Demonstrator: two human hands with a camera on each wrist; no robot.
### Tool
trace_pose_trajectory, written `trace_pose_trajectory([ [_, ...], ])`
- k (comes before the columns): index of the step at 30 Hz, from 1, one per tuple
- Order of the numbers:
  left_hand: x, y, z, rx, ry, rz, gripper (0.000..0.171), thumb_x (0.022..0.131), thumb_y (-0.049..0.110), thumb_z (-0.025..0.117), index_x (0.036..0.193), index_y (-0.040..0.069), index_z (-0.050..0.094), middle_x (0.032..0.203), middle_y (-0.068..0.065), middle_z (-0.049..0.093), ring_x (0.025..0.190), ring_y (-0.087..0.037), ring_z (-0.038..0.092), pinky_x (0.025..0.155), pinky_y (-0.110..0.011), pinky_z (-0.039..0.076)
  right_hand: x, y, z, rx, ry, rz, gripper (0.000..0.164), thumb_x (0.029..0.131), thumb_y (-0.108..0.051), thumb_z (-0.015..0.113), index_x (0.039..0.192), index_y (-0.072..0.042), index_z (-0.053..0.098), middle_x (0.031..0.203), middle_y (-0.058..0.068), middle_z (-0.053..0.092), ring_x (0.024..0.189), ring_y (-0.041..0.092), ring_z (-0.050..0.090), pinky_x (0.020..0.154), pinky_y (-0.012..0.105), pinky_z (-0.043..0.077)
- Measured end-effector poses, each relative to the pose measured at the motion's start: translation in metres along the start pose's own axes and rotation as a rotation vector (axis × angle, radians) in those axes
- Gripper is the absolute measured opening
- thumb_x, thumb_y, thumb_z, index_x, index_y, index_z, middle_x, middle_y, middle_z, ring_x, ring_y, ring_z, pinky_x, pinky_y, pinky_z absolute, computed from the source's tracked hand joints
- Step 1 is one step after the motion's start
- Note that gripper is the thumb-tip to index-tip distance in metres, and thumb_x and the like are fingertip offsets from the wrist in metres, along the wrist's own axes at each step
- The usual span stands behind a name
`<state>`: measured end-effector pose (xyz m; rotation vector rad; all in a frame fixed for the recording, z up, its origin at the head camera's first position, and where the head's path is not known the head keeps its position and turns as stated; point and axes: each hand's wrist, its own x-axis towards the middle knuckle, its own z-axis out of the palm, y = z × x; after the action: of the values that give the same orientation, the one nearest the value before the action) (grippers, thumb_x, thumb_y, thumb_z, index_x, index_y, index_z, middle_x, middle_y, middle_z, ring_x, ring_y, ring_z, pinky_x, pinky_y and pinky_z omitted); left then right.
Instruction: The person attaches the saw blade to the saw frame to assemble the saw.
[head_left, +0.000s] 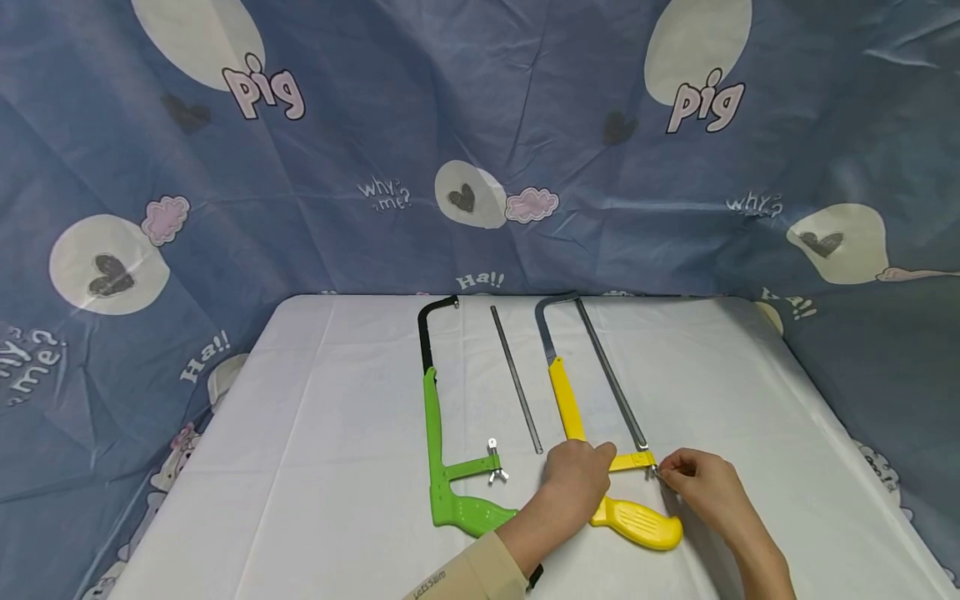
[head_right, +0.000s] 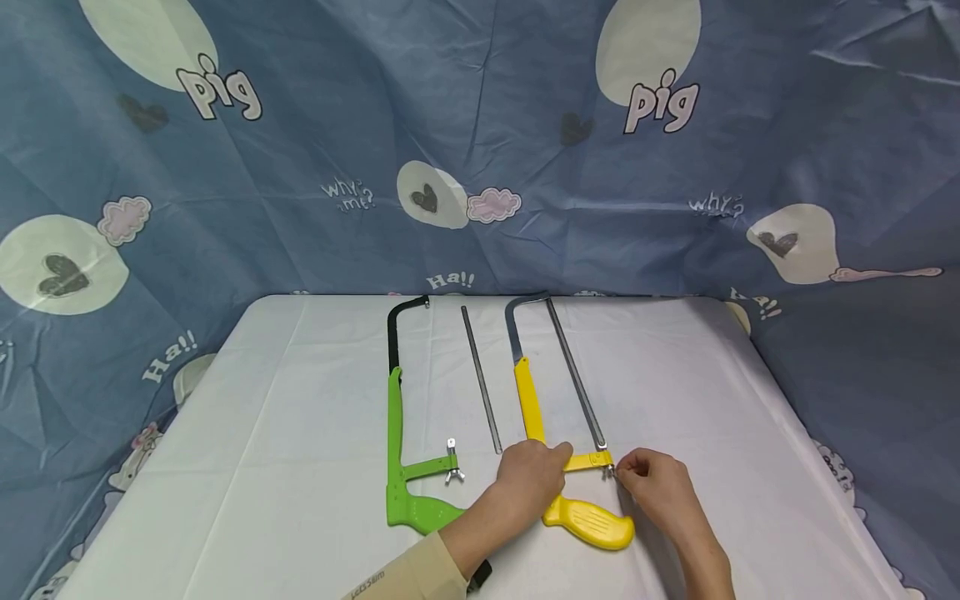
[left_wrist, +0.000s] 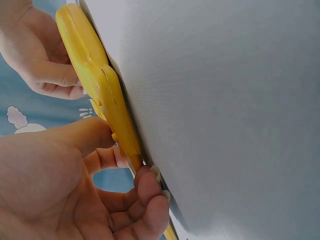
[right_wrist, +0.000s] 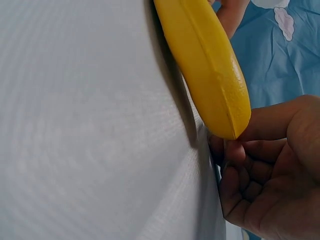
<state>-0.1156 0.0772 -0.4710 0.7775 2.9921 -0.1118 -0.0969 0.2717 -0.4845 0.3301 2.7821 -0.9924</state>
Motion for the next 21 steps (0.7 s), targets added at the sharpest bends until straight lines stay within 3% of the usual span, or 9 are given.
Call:
trace_pose_trajectory([
  [21,0.0003,-0.0007,0.0,-0.034,0.0,0.005,0.011,0.092,0.032,0.069,0.098,0.027,0.061,0.074,0.002,0.066,0.058,-0.008,0.054,0.045,-0.023,0.044,-0.0002,-0.0023,-0.0022,-0.002,-0.039,0.004,0.017,0.091,-0.014,0.061,0.096,-0.005,0.074,0.089,0.005,0.072,0.078,0.017,0.055,0.066,0.03,0.044],
])
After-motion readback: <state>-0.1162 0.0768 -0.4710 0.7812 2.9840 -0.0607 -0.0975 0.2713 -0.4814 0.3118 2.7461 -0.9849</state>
